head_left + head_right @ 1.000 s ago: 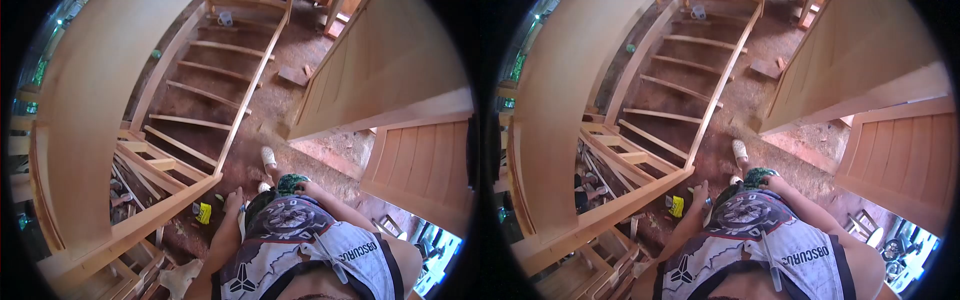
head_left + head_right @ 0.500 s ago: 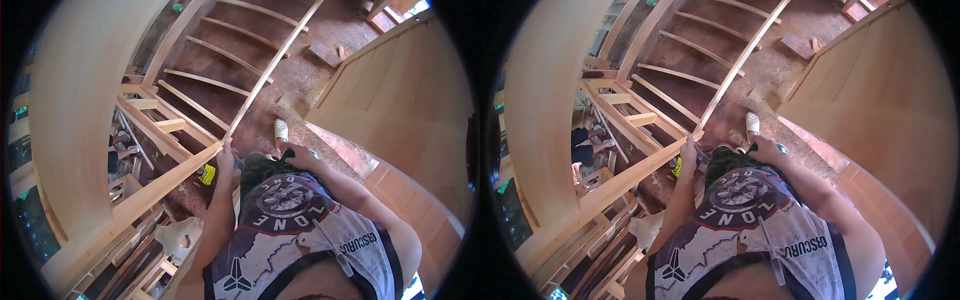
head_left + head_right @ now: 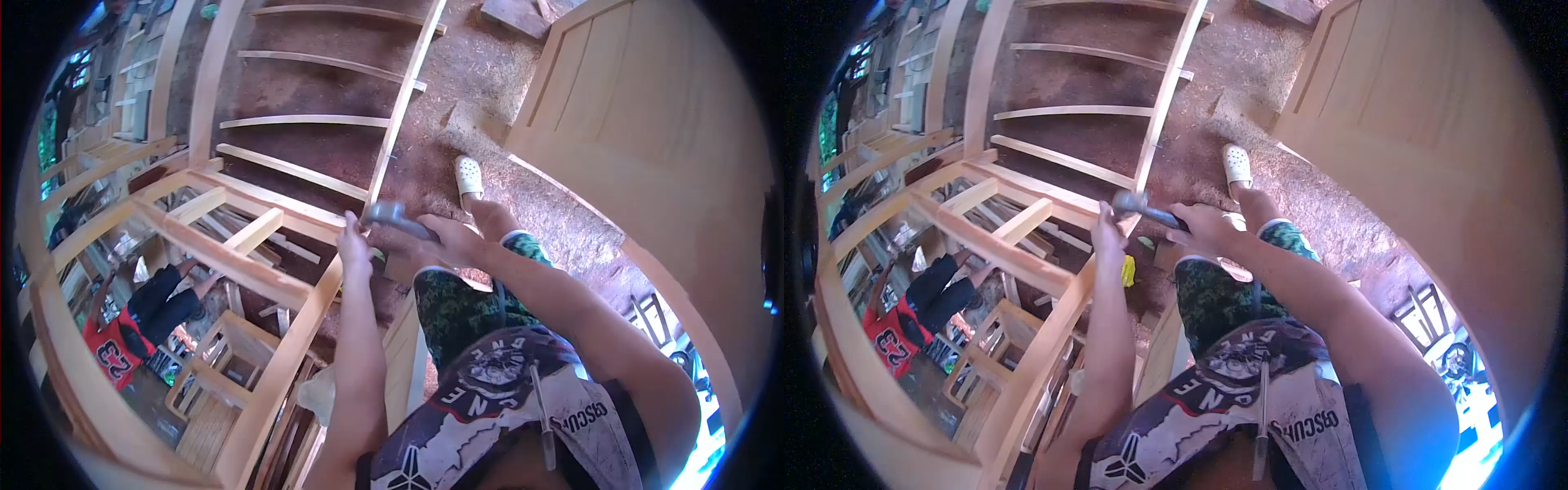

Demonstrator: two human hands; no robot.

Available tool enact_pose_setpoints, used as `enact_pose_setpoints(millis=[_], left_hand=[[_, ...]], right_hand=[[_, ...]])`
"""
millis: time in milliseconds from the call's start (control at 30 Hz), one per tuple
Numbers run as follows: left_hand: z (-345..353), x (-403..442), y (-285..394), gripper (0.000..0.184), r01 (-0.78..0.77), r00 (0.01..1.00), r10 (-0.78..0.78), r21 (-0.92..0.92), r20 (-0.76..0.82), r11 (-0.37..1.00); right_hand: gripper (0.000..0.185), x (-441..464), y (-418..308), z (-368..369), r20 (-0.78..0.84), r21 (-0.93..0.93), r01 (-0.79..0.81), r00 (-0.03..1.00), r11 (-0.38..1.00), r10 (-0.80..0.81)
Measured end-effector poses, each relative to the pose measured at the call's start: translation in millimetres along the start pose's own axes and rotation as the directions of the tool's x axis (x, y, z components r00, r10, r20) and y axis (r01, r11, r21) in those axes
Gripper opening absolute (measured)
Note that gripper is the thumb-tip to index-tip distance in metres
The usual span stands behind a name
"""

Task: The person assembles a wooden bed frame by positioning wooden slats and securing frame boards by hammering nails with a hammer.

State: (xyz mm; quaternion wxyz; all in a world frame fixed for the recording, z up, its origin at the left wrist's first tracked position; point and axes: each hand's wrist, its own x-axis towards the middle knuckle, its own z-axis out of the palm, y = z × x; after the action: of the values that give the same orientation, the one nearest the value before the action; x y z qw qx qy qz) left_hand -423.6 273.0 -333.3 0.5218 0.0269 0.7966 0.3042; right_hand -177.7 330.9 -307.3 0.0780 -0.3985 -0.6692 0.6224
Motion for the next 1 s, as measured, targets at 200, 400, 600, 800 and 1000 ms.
enact_pose_setpoints(millis=[200, 400, 600, 800, 1000], left_hand=[[-41, 234, -141, 0.061, 0.026, 0.924, 0.088, 0.289, -0.372, 0.957], [-26, 303, -207, 0.067, -0.051, 0.815, 0.320, 0.489, -0.483, 0.871], [-20, 312, -227, 0.066, -0.042, 0.845, 0.322, 0.547, -0.427, 0.836], [-35, 333, -241, 0.062, -0.117, 0.961, 0.239, 0.581, -0.138, 0.805], [-35, 368, -262, 0.056, -0.234, 0.959, 0.276, 0.721, 0.061, 0.652]], right_hand=[[0.025, 48, 72, 47, -0.039, 0.457, -0.381, 0.894, 0.804, 0.446], [0.019, 113, 164, 83, 0.135, 0.809, -0.433, 0.795, 0.397, 0.592], [0.025, 180, 237, 125, 0.303, 0.872, -0.488, 0.613, 0.048, 0.730], [0.026, 194, 257, 145, 0.256, 0.922, -0.383, 0.700, 0.049, 0.667], [0.020, 188, 251, 158, 0.123, 0.984, -0.180, 0.704, 0.008, 0.700]])
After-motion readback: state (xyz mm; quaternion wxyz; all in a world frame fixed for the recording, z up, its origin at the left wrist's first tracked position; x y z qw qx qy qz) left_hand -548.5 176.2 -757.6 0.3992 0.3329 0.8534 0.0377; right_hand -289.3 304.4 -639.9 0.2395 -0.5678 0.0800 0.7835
